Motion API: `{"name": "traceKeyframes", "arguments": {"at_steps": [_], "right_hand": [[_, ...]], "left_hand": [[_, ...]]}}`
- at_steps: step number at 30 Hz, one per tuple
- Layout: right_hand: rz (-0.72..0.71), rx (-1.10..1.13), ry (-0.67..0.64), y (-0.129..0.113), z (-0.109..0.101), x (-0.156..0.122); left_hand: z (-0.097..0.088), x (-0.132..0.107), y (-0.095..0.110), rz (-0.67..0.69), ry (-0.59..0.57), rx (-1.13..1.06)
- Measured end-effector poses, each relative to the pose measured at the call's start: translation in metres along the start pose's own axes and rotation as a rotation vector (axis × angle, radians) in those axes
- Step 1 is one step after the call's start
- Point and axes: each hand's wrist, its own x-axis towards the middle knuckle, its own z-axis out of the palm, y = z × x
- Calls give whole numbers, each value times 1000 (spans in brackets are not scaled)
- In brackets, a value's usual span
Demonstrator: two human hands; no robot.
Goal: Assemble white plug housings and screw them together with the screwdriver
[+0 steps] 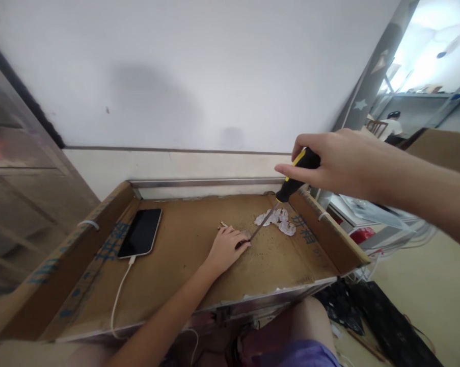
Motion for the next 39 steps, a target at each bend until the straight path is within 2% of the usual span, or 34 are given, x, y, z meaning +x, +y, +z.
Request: {"name": "traceKeyframes", "arguments": {"at_steps": [4, 5, 6, 8, 9, 10, 14, 15, 20, 21, 24, 26, 30, 32, 35, 36, 39], "right_hand": [[-34, 229, -347, 0, -6, 3], [-18, 210, -364, 1, -6, 5], [-4, 163, -326, 0, -6, 9], [-1, 60, -165, -2, -5, 18], [-9, 41, -119, -4, -4, 23], [-15, 55, -129, -7, -4, 28], [0, 229, -465, -15, -9, 43], [18, 220, -484, -16, -9, 45], [35, 90, -269, -9, -4, 46], [18, 129, -284, -8, -3, 45], [-3, 280, -451, -8, -4, 42], [25, 256, -478, -10, -5, 38], [-60, -3, -212, -15, -6, 31], [-89, 19, -281, -16, -7, 31], [5, 107, -505, -17, -10, 34], [50, 96, -516, -18, -11, 35], [111, -20, -404, -18, -14, 36]], "left_hand": [[0, 0, 1, 1, 14, -9], [0, 0, 1, 0, 13, -8], [0, 0, 1, -2, 9, -7], [0, 0, 0, -2, 7, -3], [0, 0, 0, -2, 11, -4], [1, 0, 0, -3, 16, -7], [0, -1, -1, -18, 14, -29], [-1, -1, -1, -23, 9, -33], [-5, -1, 3, -27, -4, -38], [-5, -2, 3, -26, -4, -31], [-2, -1, 1, -23, 4, -18], [0, -1, 0, -21, 11, -16], [2, 0, -1, -22, 10, -12], [2, 0, -1, -21, 13, -11], [1, -1, -1, -18, 18, -20], [1, -1, -1, -18, 18, -22], [2, 0, -1, -18, 15, -14]]}}
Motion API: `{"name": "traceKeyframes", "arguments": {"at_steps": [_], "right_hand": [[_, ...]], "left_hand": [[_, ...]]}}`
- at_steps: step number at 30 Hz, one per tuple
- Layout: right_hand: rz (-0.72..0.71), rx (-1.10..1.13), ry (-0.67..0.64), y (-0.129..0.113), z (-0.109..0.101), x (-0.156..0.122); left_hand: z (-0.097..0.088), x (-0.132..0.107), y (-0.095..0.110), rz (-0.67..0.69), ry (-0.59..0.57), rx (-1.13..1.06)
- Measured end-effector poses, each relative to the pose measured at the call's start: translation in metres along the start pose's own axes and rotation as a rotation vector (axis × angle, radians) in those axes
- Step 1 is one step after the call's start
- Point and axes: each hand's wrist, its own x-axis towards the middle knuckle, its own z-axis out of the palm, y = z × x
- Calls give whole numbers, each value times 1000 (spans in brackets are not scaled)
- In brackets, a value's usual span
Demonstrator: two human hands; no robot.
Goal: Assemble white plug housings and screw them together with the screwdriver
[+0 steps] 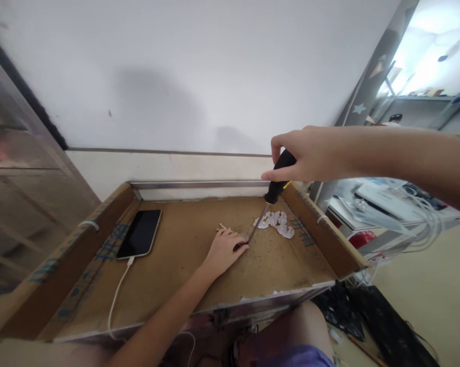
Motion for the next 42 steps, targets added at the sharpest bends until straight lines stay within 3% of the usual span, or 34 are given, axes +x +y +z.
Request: {"name": "traceKeyframes", "arguments": {"at_steps": [2, 6, 8, 12, 18, 24, 30, 35, 37, 39, 42], "right_hand": [[-50, -25, -29, 1, -3, -1], [-123, 57, -286, 2, -8, -2], [-66, 29, -289, -2, -8, -1], [-1, -57, -166, -10, -6, -1], [-117, 22, -330, -9, -8, -2], [-51, -193, -116, -9, -1, 6], [-166, 27, -80, -5, 7, 12], [-235, 396, 390, -13, 39, 9], [-286, 411, 465, -16, 45, 3], [-347, 370, 358, -16, 40, -4], [-369, 304, 39, -15, 22, -15]], "left_hand": [[1, 0, -1, 3, -3, 4], [0, 0, 0, -3, -5, -1], [-1, 0, 1, -9, -8, 1], [-1, 0, 1, -8, -11, -4], [2, 0, -2, -8, 1, -18], [1, -1, -2, 0, 1, -27], [-5, -6, -2, -8, 8, -105], [-2, -5, -2, 1, 30, -84], [0, -4, -3, 0, 34, -73], [2, -4, -4, -1, 35, -75], [1, -4, -3, 2, 35, -80]]}}
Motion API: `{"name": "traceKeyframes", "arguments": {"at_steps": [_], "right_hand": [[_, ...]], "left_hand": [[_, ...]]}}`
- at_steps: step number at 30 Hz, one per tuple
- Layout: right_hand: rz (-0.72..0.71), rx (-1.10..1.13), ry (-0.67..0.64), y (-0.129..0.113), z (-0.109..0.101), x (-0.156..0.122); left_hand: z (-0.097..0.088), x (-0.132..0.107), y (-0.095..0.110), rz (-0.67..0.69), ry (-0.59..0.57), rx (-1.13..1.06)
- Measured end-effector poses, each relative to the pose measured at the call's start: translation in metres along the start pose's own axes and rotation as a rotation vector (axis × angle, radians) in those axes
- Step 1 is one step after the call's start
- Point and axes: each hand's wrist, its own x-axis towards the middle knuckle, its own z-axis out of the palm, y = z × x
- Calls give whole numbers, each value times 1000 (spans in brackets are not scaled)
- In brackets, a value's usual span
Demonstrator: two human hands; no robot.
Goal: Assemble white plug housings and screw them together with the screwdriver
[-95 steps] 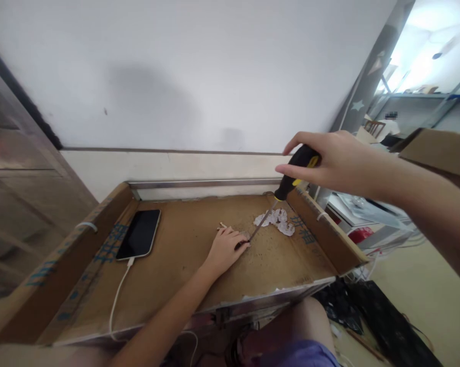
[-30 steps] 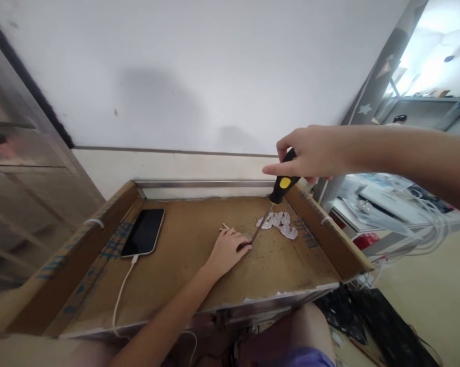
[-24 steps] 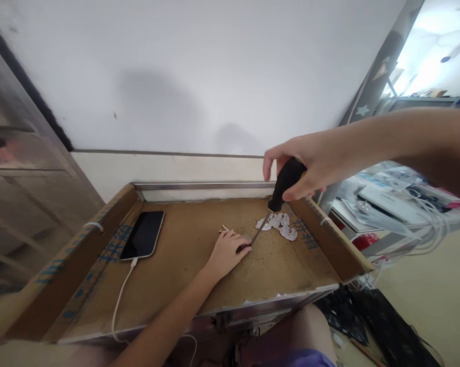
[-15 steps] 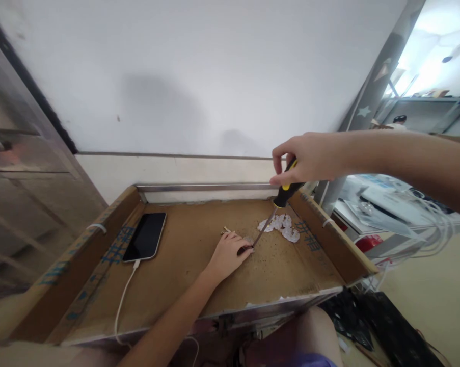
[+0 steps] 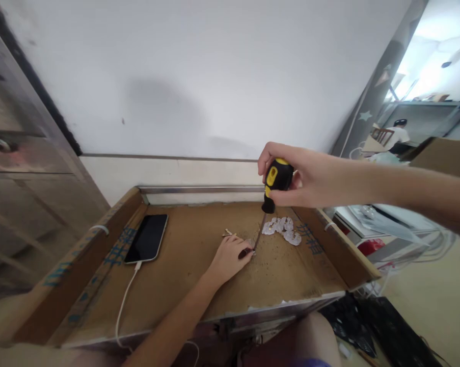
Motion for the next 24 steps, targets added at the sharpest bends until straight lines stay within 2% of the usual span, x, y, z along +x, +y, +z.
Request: {"name": "traceKeyframes", "arguments": {"at_steps": [2, 3, 7, 9, 14, 16, 21, 24], "right_hand": [[48, -48, -133, -4, -10, -3], [63, -109, -145, -4, -14, -4], [160, -483, 23, 2, -18, -2], [222, -565, 27, 8, -20, -3], [189, -346, -198, 19, -28, -10], [210, -365, -169, 20, -27, -11], [212, -546, 12, 13, -20, -6], [169, -472, -65, 11, -23, -7]], "left_hand": [[-2, 0, 2, 0, -4, 1], [-3, 0, 3, -1, -5, 1], [-5, 1, 5, -7, -13, -2], [-4, 2, 6, -9, -17, -3], [-3, 3, 5, -11, -8, 0], [-3, 3, 5, -17, -13, 3], [-3, 3, 6, -32, -13, 6], [-2, 2, 6, -33, -8, 10]]}}
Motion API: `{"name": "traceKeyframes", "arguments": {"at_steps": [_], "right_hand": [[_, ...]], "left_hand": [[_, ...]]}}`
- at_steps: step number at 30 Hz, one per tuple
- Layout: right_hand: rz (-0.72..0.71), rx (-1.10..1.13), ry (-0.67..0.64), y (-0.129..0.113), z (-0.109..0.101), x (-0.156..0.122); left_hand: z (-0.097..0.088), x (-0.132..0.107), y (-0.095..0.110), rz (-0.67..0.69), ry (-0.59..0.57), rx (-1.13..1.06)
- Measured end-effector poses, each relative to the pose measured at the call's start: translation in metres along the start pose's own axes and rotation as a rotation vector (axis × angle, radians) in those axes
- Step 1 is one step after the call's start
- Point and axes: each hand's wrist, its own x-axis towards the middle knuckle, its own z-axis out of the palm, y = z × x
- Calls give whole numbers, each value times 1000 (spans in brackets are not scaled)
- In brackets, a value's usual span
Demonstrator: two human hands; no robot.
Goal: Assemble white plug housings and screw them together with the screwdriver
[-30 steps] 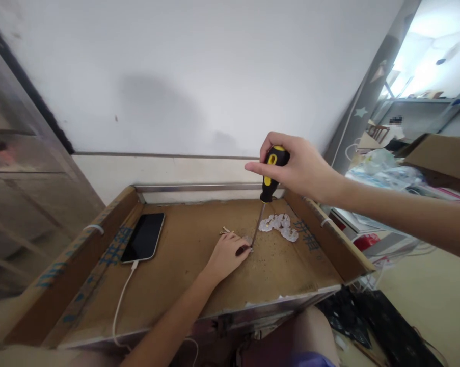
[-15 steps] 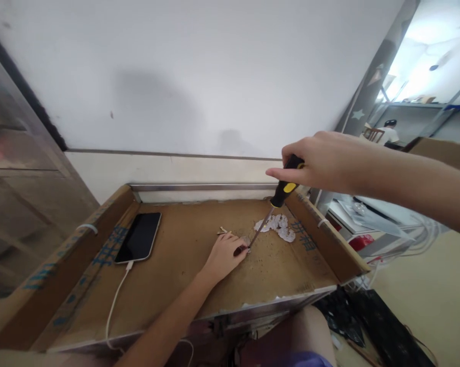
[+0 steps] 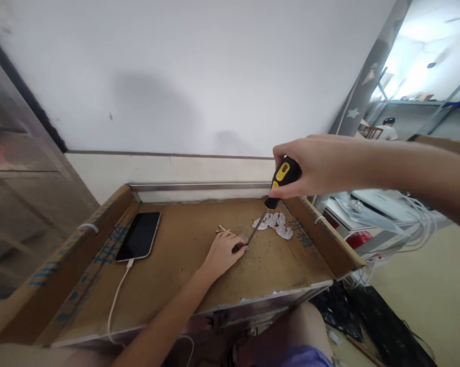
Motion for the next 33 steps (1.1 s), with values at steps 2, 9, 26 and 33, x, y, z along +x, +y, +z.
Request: {"name": "traceKeyframes", "arguments": {"at_steps": [2, 9, 26, 33], "right_hand": [[-37, 120, -102, 2, -2, -1], [0, 24, 30, -4, -2, 6], [-120, 314, -201, -10, -7, 4], [-80, 266, -183, -9, -5, 5]], "left_hand": [[1, 0, -1, 1, -2, -1], [-1, -1, 0, -4, -7, -20], [-2, -1, -8, -9, 18, -23], [3, 1, -11, 0, 49, -4]]}}
